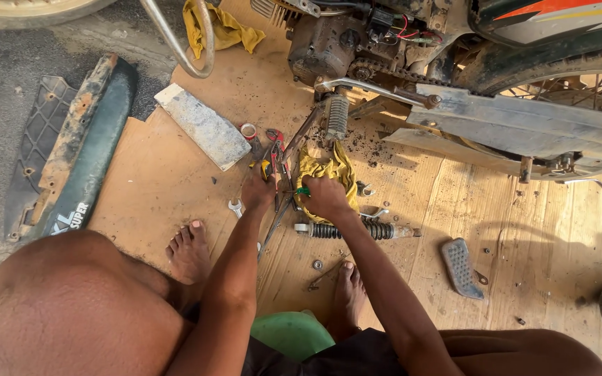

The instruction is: The person sits on a low stool beside a motorcycle and uses a screwdriver to loosen and tighten screws on the engine area near the chain and footrest. They pick up and reposition the screwdriver, use pliers, and continue turning screws on the motorcycle body.

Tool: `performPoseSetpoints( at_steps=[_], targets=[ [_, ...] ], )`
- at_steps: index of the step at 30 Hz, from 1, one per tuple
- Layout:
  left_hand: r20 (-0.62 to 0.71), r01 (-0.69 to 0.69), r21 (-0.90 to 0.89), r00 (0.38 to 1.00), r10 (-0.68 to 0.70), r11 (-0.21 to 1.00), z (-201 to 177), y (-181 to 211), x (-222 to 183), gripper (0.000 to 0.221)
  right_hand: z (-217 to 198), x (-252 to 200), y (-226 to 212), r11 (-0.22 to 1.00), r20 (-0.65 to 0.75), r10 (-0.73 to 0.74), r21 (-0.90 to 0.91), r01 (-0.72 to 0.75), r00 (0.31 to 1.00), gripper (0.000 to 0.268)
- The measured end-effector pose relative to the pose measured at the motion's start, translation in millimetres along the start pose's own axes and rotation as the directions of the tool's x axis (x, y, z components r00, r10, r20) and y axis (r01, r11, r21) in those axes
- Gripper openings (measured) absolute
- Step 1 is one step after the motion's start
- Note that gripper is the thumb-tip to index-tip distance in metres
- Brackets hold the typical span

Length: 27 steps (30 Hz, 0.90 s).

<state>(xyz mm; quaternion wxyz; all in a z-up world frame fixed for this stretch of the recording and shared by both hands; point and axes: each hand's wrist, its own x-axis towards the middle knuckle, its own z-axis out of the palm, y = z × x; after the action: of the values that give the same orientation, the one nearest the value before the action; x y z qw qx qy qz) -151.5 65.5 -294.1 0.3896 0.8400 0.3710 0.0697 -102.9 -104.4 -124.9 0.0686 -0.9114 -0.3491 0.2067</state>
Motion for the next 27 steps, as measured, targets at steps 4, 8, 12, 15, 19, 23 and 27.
performPoseSetpoints(
  at_steps=[4, 8, 12, 15, 19, 23, 27],
  targets=[
    [0.073, 0.108, 0.041, 0.991, -0.111, 0.993, 2.6, -4.2, -0.2, 0.063, 1.5, 8.2, -6.7, 1.000, 0.052, 0.010, -0.001, -0.010, 0.999, 0.024],
    [-0.051, 0.089, -0.016, 0.995, -0.090, 0.996, -4.3, -0.5, 3.9, 0.045, -5.4, 11.0, -23.2, 0.999, 0.064, 0.032, -0.012, -0.031, 0.997, 0.022],
    [-0.046, 0.191, 0.028, 0.981, -0.190, 0.981, -5.0, 1.7, 8.8, 0.035, 14.3, 18.4, -37.2, 0.949, 0.029, -0.076, -0.305, 0.081, 0.997, 0.019],
    [-0.066, 0.221, -0.033, 0.973, -0.223, 0.975, -6.4, -2.3, 16.9, 0.029, 39.5, 13.0, -65.8, 0.927, -0.015, -0.198, -0.329, 0.183, 0.980, 0.012],
    [-0.043, 0.146, -0.014, 0.988, -0.147, 0.989, -12.8, -14.9, 18.3, 0.026, 52.1, -9.8, -107.2, 0.940, 0.114, -0.152, -0.289, 0.179, 0.982, 0.017],
    [-0.006, 0.056, -0.063, 0.998, -0.057, 0.996, -33.4, -3.7, 3.9, 0.035, 95.5, -15.9, -99.6, 0.924, 0.282, -0.107, -0.327, 0.201, 0.953, 0.014],
    [0.055, 0.007, 0.205, 0.998, -0.019, 0.979, -36.9, 4.7, -2.4, 0.065, 118.4, -24.1, -83.6, 0.942, 0.305, 0.005, -0.321, 0.098, 0.952, 0.059]
  ],
)
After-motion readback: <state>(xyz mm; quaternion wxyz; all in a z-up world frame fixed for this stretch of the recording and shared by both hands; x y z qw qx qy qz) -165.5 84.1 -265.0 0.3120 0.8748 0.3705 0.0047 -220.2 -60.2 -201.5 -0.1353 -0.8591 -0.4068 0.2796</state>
